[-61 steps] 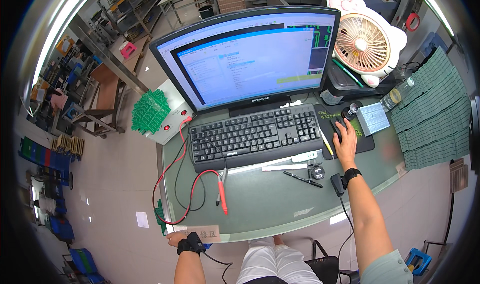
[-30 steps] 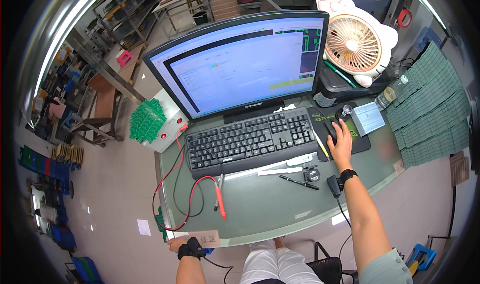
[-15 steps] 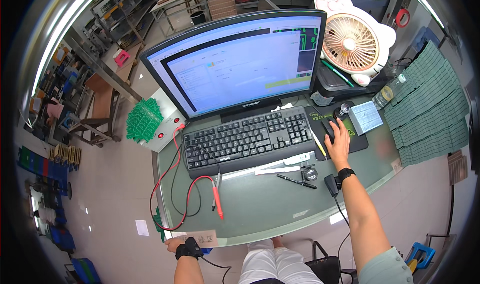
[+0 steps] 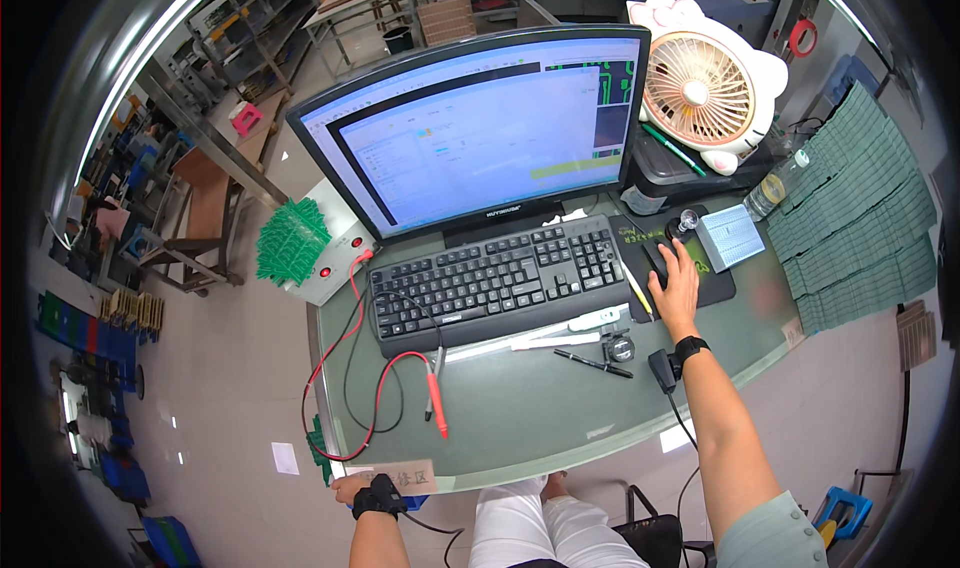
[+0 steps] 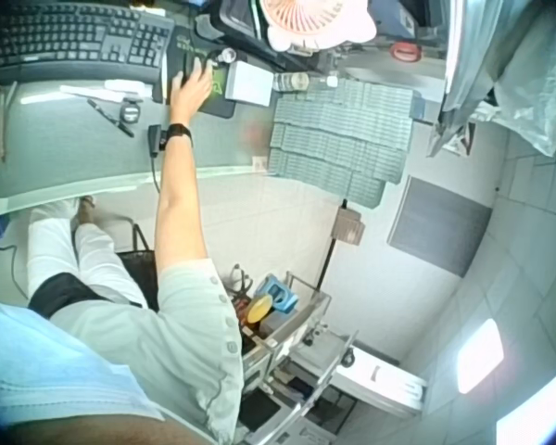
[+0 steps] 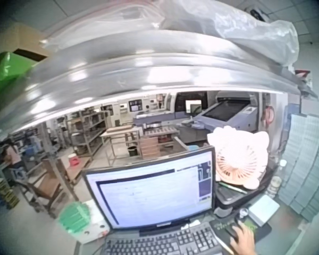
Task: Inspecting a printed circuit board and using a computer for quality control verification.
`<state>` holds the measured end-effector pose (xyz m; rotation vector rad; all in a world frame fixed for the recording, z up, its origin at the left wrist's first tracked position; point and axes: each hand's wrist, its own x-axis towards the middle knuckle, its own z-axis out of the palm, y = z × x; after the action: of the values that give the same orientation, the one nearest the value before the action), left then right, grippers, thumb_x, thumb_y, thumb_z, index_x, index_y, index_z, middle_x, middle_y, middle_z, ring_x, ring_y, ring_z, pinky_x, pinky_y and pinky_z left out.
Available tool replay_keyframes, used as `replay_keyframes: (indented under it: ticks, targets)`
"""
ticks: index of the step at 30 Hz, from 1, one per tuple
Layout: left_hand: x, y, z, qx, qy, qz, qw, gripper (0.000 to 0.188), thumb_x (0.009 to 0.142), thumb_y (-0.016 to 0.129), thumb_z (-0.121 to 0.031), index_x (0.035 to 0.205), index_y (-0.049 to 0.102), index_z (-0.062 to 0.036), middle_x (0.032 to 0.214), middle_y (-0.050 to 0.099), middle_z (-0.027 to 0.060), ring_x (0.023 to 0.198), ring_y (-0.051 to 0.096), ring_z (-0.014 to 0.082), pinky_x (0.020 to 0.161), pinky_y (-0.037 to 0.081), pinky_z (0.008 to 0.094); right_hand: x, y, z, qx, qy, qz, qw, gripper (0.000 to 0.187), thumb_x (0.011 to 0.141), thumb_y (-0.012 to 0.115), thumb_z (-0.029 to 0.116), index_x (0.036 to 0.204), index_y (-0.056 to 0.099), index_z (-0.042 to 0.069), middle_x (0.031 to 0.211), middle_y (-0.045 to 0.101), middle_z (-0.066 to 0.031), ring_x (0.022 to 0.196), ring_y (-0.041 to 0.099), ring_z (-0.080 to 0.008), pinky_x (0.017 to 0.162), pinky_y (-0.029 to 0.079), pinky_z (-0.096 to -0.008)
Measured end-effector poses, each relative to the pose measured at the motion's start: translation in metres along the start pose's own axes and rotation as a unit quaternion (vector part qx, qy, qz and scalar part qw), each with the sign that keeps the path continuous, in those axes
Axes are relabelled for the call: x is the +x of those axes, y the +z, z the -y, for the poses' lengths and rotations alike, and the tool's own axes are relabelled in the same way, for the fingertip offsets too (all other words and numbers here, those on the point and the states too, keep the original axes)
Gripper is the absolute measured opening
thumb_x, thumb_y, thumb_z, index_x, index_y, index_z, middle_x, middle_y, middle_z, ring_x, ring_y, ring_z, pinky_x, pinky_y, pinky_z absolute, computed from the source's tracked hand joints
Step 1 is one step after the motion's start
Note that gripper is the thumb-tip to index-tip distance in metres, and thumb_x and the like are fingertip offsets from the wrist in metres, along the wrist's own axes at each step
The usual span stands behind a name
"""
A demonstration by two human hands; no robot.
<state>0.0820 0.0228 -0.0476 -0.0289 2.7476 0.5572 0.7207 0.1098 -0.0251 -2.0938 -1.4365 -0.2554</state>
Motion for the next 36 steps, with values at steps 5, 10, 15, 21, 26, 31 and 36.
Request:
replay_keyframes:
  ticks: [5,10,15,21,26,31,36]
  targets:
    - [0.019,0.011,0.009,0.006,0.025,-0.004,1.000,0.049,0.085,0.066,-0.011,0.125,0.042,0.0037,0.119,0.060,0.0260,0.105,0.066,0.0372,0.086,0.058,0.0435,0.000,-0.003,-0.001,-0.006,0.004,0.002,1.000,0.055,0.081,0.070,0.015,0.134,0.053,0.018,0.146,0.043,-0.0081,0.132,0.043,-0.0313,0.112,0.032,-0.0495]
    - [0.093,0.049,0.048,0.122,0.121,-0.086,0.981,0.042,0.086,0.066,-0.014,0.116,0.043,0.0017,0.108,0.064,0.0224,0.093,0.069,0.0370,0.080,0.057,0.0453,0.000,-0.003,0.005,-0.001,0.007,0.010,1.000,0.056,0.081,0.069,0.015,0.134,0.052,0.018,0.147,0.043,-0.0084,0.133,0.042,-0.0316,0.112,0.032,-0.0495]
    - [0.119,0.051,0.060,0.212,0.142,-0.082,0.963,0.051,0.084,0.069,-0.019,0.120,0.039,0.0004,0.109,0.063,0.0196,0.094,0.069,0.0346,0.078,0.057,0.0422,-0.001,0.001,0.008,0.006,0.005,0.011,1.000,0.056,0.081,0.068,0.015,0.134,0.052,0.018,0.147,0.042,-0.0094,0.134,0.041,-0.0320,0.112,0.032,-0.0498]
    - [0.086,0.036,0.045,0.378,0.198,-0.052,0.903,0.073,0.080,0.074,-0.030,0.128,0.032,0.0073,0.109,0.062,0.0161,0.095,0.068,0.0284,0.076,0.054,0.0347,0.002,-0.005,0.008,0.007,0.006,0.005,1.000,0.056,0.081,0.068,0.015,0.134,0.052,0.016,0.146,0.043,-0.0099,0.132,0.042,-0.0324,0.112,0.032,-0.0500]
    - [0.060,0.035,0.029,0.183,0.112,-0.022,0.976,0.056,0.083,0.070,-0.017,0.126,0.040,0.0016,0.116,0.061,0.0218,0.099,0.068,0.0360,0.079,0.059,0.0449,0.000,-0.002,-0.001,-0.010,0.014,0.005,1.000,0.056,0.080,0.069,0.016,0.134,0.053,0.017,0.146,0.043,-0.0099,0.132,0.043,-0.0324,0.112,0.032,-0.0503]
    - [0.029,0.019,0.011,-0.029,-0.009,-0.028,0.999,0.053,0.081,0.074,-0.015,0.121,0.043,0.0005,0.116,0.060,0.0246,0.098,0.068,0.0392,0.078,0.060,0.0468,0.001,-0.004,-0.001,-0.005,0.014,-0.001,1.000,0.056,0.080,0.070,0.016,0.133,0.054,0.017,0.146,0.044,-0.0095,0.132,0.043,-0.0321,0.112,0.032,-0.0501]
    - [0.077,0.030,0.030,0.154,0.075,-0.050,0.984,0.059,0.077,0.078,-0.016,0.121,0.043,-0.0001,0.115,0.061,0.0234,0.098,0.068,0.0390,0.078,0.060,0.0453,0.002,-0.001,0.007,0.008,0.013,-0.003,1.000,0.055,0.079,0.070,0.016,0.132,0.054,0.018,0.145,0.044,-0.0090,0.131,0.043,-0.0316,0.112,0.032,-0.0501]
